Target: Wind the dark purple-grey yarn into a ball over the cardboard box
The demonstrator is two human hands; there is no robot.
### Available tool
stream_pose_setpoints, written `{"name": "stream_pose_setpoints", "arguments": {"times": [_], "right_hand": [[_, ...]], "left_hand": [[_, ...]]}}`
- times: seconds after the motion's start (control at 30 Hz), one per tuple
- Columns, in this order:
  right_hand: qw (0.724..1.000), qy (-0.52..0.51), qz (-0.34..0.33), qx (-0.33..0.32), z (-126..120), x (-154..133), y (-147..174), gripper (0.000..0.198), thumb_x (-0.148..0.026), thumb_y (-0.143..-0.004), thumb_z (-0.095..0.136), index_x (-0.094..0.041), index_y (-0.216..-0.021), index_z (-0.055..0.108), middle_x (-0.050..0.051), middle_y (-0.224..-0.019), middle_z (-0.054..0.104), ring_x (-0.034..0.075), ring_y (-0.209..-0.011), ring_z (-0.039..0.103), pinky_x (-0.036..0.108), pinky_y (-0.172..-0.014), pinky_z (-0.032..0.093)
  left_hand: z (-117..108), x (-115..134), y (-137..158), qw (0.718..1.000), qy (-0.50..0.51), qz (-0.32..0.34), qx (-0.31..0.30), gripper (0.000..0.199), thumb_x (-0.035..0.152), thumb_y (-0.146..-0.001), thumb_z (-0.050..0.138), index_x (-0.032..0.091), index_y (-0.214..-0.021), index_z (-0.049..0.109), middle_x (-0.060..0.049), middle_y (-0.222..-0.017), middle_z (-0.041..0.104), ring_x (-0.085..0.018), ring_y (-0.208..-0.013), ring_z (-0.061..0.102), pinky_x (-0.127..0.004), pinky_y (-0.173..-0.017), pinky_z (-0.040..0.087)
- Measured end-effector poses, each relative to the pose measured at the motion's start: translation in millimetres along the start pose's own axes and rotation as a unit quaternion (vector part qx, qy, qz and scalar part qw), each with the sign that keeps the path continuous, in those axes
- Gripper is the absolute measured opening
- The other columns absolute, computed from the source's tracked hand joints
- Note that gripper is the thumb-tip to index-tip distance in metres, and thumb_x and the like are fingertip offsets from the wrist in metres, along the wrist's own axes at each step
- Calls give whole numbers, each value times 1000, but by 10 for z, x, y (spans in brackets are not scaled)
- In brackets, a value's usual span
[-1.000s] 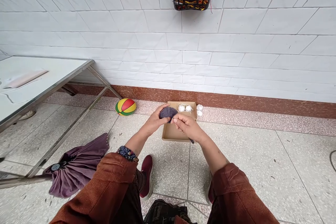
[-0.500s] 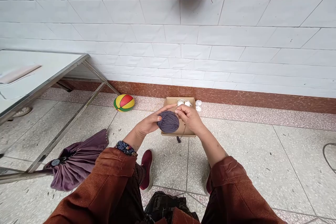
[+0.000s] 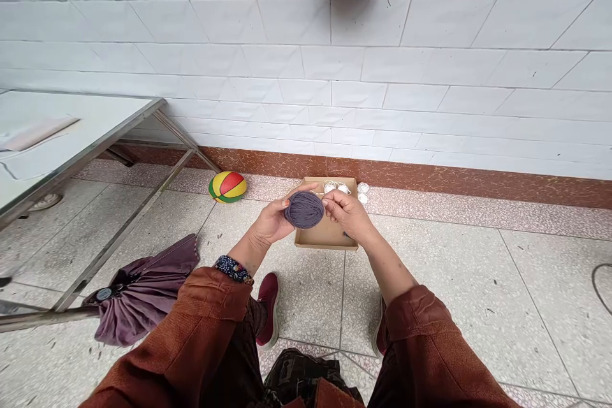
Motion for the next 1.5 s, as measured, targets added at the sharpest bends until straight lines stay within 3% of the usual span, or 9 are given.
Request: {"name": "stream_pose_setpoints", "arguments": {"times": [0.17, 0.3, 0.57, 1.0, 1.27, 1.5], "right_hand": [[1000, -28, 4, 6, -9, 16, -8, 39, -59, -86, 64, -21, -78, 59, -4, -63, 53, 11, -54, 48, 25, -55, 44], [999, -42, 13, -3, -14, 34, -6, 39, -59, -85, 65, -21, -79, 59, -3, -64, 55, 11, -56, 50, 26, -57, 46], [998, -57, 16, -10, -25, 74, -4, 37, -58, -84, 67, -21, -82, 62, -2, -66, 60, 13, -59, 56, 27, -60, 48], [998, -53, 20, -18, -12, 129, -20, 30, -53, -87, 66, -23, -84, 61, -1, -72, 68, 17, -67, 66, 32, -70, 56], [999, -41, 1, -21, 6, 136, -45, 23, -45, -88, 63, -23, -83, 61, -1, -73, 70, 18, -67, 68, 33, -69, 58], [1000, -15, 0, -13, -2, 131, -53, 20, -43, -89, 61, -24, -83, 62, -1, -75, 67, 16, -64, 63, 33, -67, 55]], "left_hand": [[51, 3, -4, 1000, 16, -12, 11, 65, 42, -75, 70, 14, -133, 62, -16, -121, 70, -31, -112, 65, -40, -93, 52], [39, -13, -8, 999, 8, -23, 20, 66, 43, -76, 70, 12, -133, 61, -18, -119, 70, -30, -105, 67, -35, -79, 55], [-22, -60, -11, 999, 1, -30, 19, 66, 46, -78, 70, 13, -134, 59, -19, -120, 69, -29, -97, 70, -28, -61, 52], [-50, -69, -25, 998, 27, -25, 54, 58, 48, -79, 73, 13, -125, 63, -16, -108, 74, -26, -82, 72, -28, -59, 52], [-13, -56, -42, 999, 26, -3, 47, 56, 47, -80, 75, 15, -125, 65, -17, -115, 72, -28, -97, 70, -28, -63, 54], [-15, -36, -36, 999, 17, 1, 50, 59, 45, -82, 73, 20, -134, 60, -16, -123, 69, -28, -103, 69, -34, -77, 57]]}}
Point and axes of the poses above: each hand's wrist, its own y-axis away from the middle knuckle, its own z-axis out of the palm, x = y × z, the point moved 4 cm from there along -y, towards the middle knuckle
